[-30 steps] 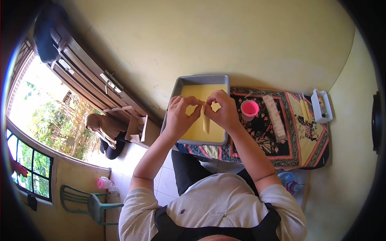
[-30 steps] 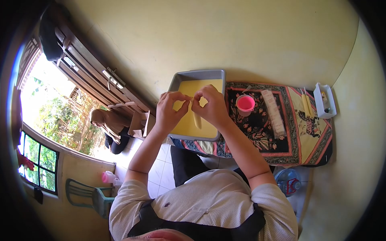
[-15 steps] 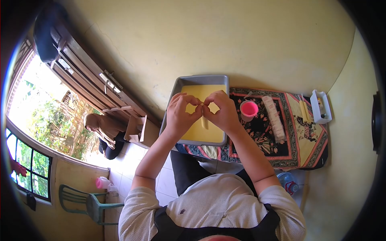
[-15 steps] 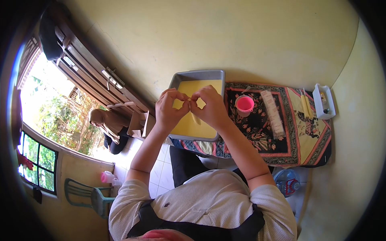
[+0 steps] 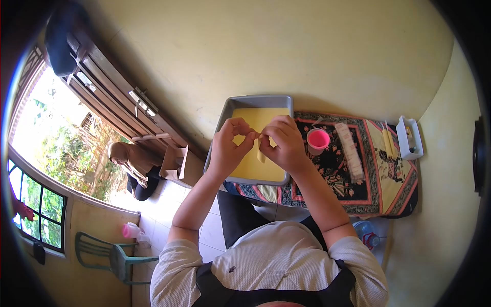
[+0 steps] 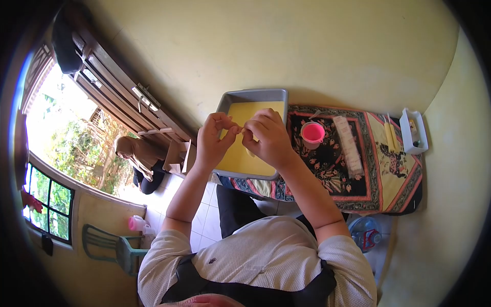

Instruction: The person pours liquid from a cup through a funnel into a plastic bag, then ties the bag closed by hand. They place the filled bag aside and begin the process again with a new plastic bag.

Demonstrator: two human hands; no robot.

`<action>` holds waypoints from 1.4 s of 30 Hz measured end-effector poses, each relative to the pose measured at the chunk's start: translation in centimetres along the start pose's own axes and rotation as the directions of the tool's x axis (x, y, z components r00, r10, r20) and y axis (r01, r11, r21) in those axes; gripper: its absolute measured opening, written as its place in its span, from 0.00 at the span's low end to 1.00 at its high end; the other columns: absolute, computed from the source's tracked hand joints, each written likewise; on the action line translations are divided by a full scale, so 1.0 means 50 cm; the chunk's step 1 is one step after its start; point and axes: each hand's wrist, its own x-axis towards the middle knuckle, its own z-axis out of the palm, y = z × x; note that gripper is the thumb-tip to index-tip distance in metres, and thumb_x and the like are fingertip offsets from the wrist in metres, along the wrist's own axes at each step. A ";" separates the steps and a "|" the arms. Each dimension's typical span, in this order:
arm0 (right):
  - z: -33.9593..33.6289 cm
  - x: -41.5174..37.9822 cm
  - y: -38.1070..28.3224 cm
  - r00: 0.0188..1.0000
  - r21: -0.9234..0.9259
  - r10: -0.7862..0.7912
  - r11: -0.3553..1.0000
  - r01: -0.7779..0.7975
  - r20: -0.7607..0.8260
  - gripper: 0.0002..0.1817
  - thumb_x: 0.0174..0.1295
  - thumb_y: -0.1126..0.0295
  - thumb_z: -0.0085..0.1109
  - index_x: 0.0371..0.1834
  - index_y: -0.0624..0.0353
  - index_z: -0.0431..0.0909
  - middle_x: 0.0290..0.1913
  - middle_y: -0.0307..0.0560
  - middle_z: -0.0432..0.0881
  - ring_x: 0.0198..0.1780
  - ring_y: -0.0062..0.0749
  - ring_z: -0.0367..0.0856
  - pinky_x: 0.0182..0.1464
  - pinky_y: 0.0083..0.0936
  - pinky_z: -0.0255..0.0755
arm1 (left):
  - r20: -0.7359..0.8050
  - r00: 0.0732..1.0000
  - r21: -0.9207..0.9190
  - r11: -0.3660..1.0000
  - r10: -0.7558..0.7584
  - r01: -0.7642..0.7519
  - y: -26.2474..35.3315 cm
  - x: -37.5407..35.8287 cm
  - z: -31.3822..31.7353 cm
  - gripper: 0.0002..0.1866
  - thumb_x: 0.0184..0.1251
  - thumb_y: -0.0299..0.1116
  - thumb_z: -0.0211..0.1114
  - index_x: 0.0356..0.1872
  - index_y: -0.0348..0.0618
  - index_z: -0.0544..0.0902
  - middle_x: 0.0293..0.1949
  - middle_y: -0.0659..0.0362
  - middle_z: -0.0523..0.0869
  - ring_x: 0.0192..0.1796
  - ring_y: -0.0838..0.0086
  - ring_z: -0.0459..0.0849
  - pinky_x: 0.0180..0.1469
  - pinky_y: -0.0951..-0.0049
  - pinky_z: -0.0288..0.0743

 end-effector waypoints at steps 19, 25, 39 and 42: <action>0.000 0.008 0.018 0.984 0.153 0.026 0.987 -0.054 0.178 0.10 0.64 0.79 0.77 0.43 0.62 0.85 0.40 0.51 0.85 0.51 0.51 0.85 0.53 0.44 0.81 | 0.103 0.993 0.199 0.979 -0.061 0.040 0.039 0.026 -0.027 0.22 0.67 0.24 0.80 0.57 0.35 0.78 0.42 0.53 0.96 0.46 0.68 0.97 0.54 0.68 0.87; 0.019 -0.005 0.032 0.982 0.202 0.074 0.973 -0.110 0.175 0.09 0.64 0.80 0.76 0.44 0.62 0.85 0.41 0.50 0.86 0.51 0.50 0.85 0.54 0.43 0.81 | 0.083 0.996 0.230 0.973 -0.027 0.007 0.010 0.034 -0.013 0.20 0.68 0.23 0.77 0.56 0.36 0.77 0.40 0.53 0.93 0.46 0.65 0.96 0.55 0.65 0.87; 0.032 -0.029 0.057 0.977 0.296 0.087 0.944 -0.144 0.196 0.15 0.66 0.84 0.74 0.55 0.58 0.91 0.46 0.49 0.89 0.53 0.46 0.89 0.55 0.39 0.84 | 0.489 0.829 -0.569 0.621 -0.273 0.540 -0.105 0.069 -0.028 0.22 0.79 0.32 0.76 0.60 0.47 0.71 0.50 0.59 0.89 0.56 0.76 0.90 0.65 0.72 0.83; 0.034 -0.034 0.066 0.978 0.303 0.064 0.945 -0.124 0.200 0.15 0.66 0.84 0.74 0.54 0.57 0.91 0.46 0.48 0.89 0.52 0.46 0.89 0.54 0.38 0.84 | 0.543 0.771 -0.586 0.508 -0.333 0.631 -0.125 0.070 -0.030 0.23 0.77 0.34 0.79 0.61 0.50 0.72 0.51 0.59 0.89 0.56 0.74 0.90 0.65 0.70 0.84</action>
